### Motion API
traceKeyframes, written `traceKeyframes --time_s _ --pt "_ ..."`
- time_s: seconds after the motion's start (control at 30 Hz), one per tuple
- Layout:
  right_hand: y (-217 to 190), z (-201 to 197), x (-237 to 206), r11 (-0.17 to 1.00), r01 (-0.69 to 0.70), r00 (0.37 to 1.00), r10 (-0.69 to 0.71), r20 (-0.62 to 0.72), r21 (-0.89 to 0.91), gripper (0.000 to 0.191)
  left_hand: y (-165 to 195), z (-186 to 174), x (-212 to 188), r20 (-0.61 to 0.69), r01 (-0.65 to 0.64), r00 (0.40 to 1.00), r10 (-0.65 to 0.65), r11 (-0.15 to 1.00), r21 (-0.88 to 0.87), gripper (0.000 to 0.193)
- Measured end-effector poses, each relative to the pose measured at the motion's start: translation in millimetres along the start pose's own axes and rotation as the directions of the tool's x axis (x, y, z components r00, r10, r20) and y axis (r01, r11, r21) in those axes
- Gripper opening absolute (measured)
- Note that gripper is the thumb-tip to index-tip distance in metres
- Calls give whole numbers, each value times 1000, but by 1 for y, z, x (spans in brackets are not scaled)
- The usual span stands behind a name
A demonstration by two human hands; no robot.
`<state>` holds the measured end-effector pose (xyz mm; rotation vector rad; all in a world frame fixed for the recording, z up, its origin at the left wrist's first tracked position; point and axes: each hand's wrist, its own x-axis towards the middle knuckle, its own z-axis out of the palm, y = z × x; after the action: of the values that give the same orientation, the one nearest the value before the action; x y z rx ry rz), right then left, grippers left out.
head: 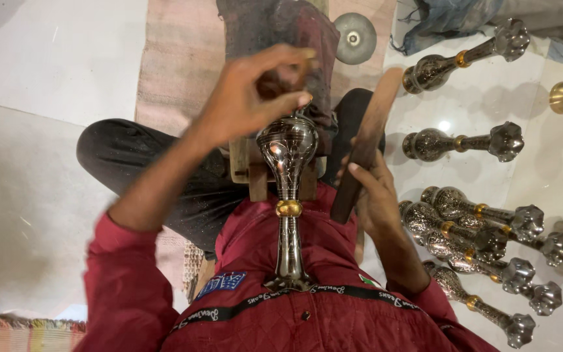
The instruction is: The person sits on the floor with an ornate brass vase clamped in a wooden fixture and engraves decorative patterns into its surface, holding a chisel against the metal and striking it with a wooden mallet. The person rotates the vase to work on different areas and repositions the chisel repeatedly across the patterned body and rim.
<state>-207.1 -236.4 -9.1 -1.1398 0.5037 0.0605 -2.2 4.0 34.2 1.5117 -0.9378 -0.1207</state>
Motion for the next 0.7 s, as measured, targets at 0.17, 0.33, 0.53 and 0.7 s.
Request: traceKeyframes --time_s 0.17,0.33,0.53,0.7 --pt "6 -10 -2 996 79 997 -80 -12 -42 63 -19 5 77 457 -88 890 2 982 168 51" --pt "28 -15 -4 943 246 964 -262 -45 -223 66 -25 30 102 650 -164 743 -160 898 408 46" --pt "38 -27 -2 768 312 914 -404 -44 -559 66 -26 46 112 736 -294 659 -155 847 442 51" --pt "43 -21 -7 929 311 921 -347 -177 -199 73 -18 48 114 760 -233 549 -349 809 540 48"
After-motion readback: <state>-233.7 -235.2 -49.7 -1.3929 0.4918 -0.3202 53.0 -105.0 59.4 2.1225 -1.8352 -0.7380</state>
